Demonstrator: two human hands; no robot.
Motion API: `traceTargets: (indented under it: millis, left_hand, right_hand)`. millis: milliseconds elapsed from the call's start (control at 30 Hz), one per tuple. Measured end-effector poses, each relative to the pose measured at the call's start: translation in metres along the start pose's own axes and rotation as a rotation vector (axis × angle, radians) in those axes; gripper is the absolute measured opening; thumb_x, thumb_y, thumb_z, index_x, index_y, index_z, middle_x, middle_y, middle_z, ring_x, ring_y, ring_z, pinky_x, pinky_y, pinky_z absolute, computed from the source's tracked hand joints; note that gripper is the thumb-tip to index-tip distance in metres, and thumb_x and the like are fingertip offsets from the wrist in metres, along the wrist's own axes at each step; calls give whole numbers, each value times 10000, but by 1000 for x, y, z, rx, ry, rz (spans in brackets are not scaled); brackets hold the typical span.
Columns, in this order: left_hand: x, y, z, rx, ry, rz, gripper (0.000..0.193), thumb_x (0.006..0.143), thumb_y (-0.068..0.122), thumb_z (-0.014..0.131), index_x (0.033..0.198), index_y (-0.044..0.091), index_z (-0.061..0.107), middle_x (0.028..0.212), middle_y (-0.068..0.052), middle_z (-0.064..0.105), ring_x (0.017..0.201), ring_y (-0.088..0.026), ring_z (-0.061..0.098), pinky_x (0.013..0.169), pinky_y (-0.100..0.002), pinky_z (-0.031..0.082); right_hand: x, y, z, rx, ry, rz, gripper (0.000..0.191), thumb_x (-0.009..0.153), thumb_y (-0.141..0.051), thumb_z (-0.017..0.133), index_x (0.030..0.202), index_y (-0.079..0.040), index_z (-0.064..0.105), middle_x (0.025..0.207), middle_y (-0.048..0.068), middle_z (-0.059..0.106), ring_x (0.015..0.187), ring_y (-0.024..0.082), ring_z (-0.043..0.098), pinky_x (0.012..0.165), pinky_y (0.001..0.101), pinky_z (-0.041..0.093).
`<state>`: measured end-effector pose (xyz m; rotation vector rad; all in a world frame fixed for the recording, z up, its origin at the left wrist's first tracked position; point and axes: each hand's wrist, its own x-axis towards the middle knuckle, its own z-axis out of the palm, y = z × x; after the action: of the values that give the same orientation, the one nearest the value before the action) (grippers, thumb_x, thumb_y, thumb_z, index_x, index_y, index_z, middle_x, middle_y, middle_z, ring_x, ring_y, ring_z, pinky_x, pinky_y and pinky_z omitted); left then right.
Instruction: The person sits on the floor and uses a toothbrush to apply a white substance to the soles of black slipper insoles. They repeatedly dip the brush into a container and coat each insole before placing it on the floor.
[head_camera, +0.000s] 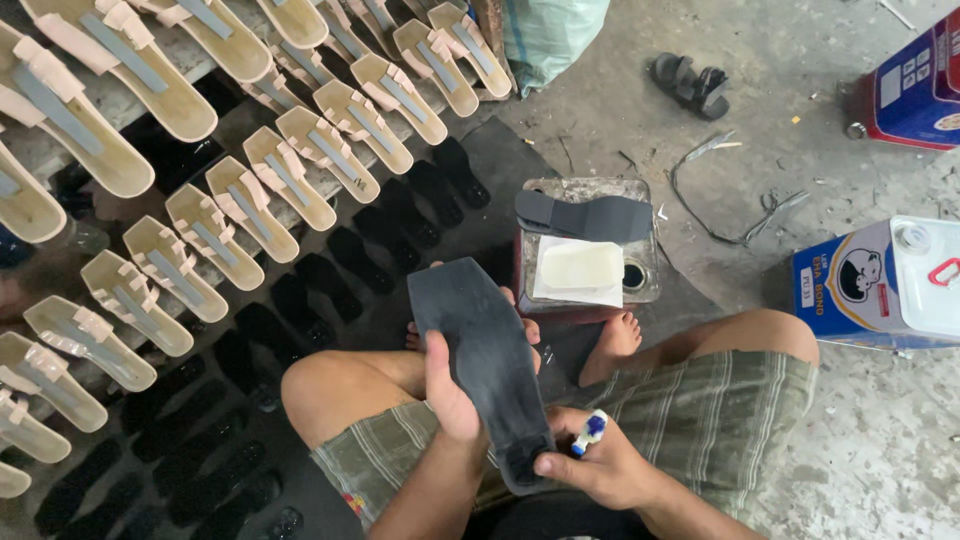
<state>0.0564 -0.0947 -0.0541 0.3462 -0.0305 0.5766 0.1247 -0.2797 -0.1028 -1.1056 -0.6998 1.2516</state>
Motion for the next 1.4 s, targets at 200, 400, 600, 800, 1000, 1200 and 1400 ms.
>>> traceTargets:
  millis: [200, 400, 600, 800, 1000, 1200, 1400]
  left_hand:
    - [2, -4, -3, 52, -108, 98, 829, 990, 701, 574, 1668, 369, 233, 1387, -189, 509, 998, -287, 552, 833, -350, 489]
    - [-2, -7, -37, 193, -26, 129, 866, 957, 664, 642, 1494, 34, 390, 1384, -118, 458, 1141, -230, 498, 956, -364, 456]
    - [-16, -9, -93, -249, 135, -96, 685, 1047, 516, 586, 1517, 63, 381, 1412, -123, 491, 1037, -216, 511, 752, -325, 494]
    - [-53, -23, -117, -173, 352, -372, 603, 1033, 447, 511, 1513, 111, 368, 1411, -119, 536, 955, -201, 543, 735, -321, 524]
    - [-65, -30, -118, 151, 364, -462, 667, 1018, 416, 513, 1599, 179, 285, 1392, -113, 551, 904, -135, 564, 700, -264, 515]
    - [-46, -17, -122, 318, 231, -474, 740, 1014, 386, 532, 1643, 211, 184, 1423, -109, 545, 866, -95, 524, 678, -231, 491]
    - [-26, -26, -161, 639, 397, -601, 707, 976, 406, 573, 1604, 191, 331, 1282, -92, 628, 807, -107, 534, 611, -244, 480]
  right_hand:
    - [1, 26, -6, 350, -74, 280, 522, 803, -356, 880, 1128, 8, 692, 847, -2, 664, 624, 45, 524, 506, 207, 360]
    - [10, 48, -14, 210, -2, 229, 379, 903, -292, 840, 1041, 8, 654, 781, -24, 576, 630, 51, 484, 548, 215, 375]
    - [16, 38, -40, -304, 394, 42, 232, 978, -207, 656, 1090, -4, 650, 919, -14, 659, 823, 57, 561, 732, 240, 491]
    - [16, 9, -93, -511, 723, -113, 245, 1007, -104, 609, 1214, 8, 541, 973, 44, 666, 867, 92, 609, 744, 251, 500]
    - [9, -38, -144, -1077, 913, -168, 226, 977, -91, 660, 1198, -44, 670, 1020, 117, 734, 868, 171, 703, 756, 309, 537]
    - [8, -78, -217, -1399, 1240, -132, 319, 989, -297, 735, 1187, -50, 700, 1055, 185, 741, 972, 370, 718, 842, 444, 553]
    - [2, -72, -218, -1178, 1233, 333, 348, 903, -437, 699, 1125, -173, 744, 972, 160, 752, 925, 404, 704, 786, 511, 540]
